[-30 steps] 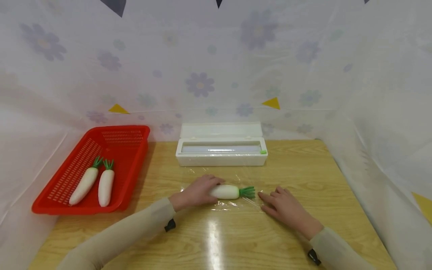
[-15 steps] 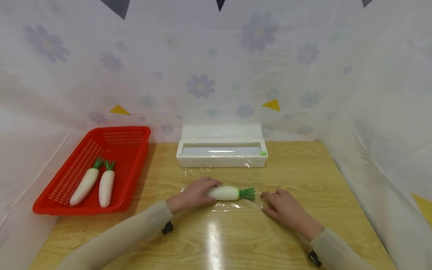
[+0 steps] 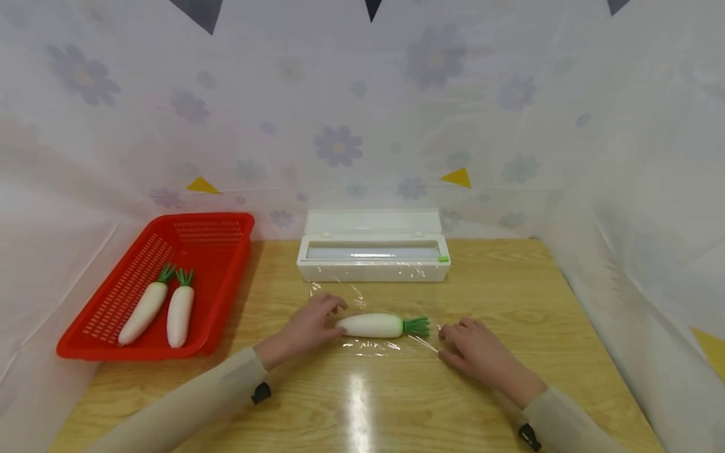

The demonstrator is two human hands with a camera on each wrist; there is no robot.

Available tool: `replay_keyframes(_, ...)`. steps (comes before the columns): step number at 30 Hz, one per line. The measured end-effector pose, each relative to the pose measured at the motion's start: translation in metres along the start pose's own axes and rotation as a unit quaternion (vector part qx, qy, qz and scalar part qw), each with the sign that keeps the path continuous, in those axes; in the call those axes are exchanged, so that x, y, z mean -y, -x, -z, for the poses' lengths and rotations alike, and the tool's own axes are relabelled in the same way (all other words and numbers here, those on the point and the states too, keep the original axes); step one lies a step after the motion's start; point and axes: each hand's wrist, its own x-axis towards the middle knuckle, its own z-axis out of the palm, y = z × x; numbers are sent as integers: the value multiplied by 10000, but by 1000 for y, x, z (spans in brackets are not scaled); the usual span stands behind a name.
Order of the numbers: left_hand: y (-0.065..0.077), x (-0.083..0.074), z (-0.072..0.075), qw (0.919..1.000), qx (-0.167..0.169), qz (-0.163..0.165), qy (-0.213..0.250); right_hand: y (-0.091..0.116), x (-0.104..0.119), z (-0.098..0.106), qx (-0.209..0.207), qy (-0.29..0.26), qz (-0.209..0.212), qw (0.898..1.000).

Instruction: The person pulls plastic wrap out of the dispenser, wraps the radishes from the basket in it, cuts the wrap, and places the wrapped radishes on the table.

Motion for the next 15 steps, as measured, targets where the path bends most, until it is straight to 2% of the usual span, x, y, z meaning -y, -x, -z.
replay_keyframes(2, 7, 2, 4, 9998, -89, -97, -120, -1, 0, 1, -65, 109, 285, 9995)
replay_keyframes(5, 19, 7, 6, 9979, 90, -422, -491, -3, 0, 0, -130, 294, 773, 9965)
replay_keyframes(10, 37, 17, 5, 9849, 496, -1095, -1243, -5, 1, -4, -382, 875, 1461, 9847)
replay_keyframes(12, 42, 19, 3, 9818, 516, -1212, -1370, -6, 3, -6, -475, 1225, 1614, 9781)
replay_keyframes(15, 45, 22, 1, 9819, 489, -1223, -1359, -7, 9, -7, -407, 1702, 1661, 9704)
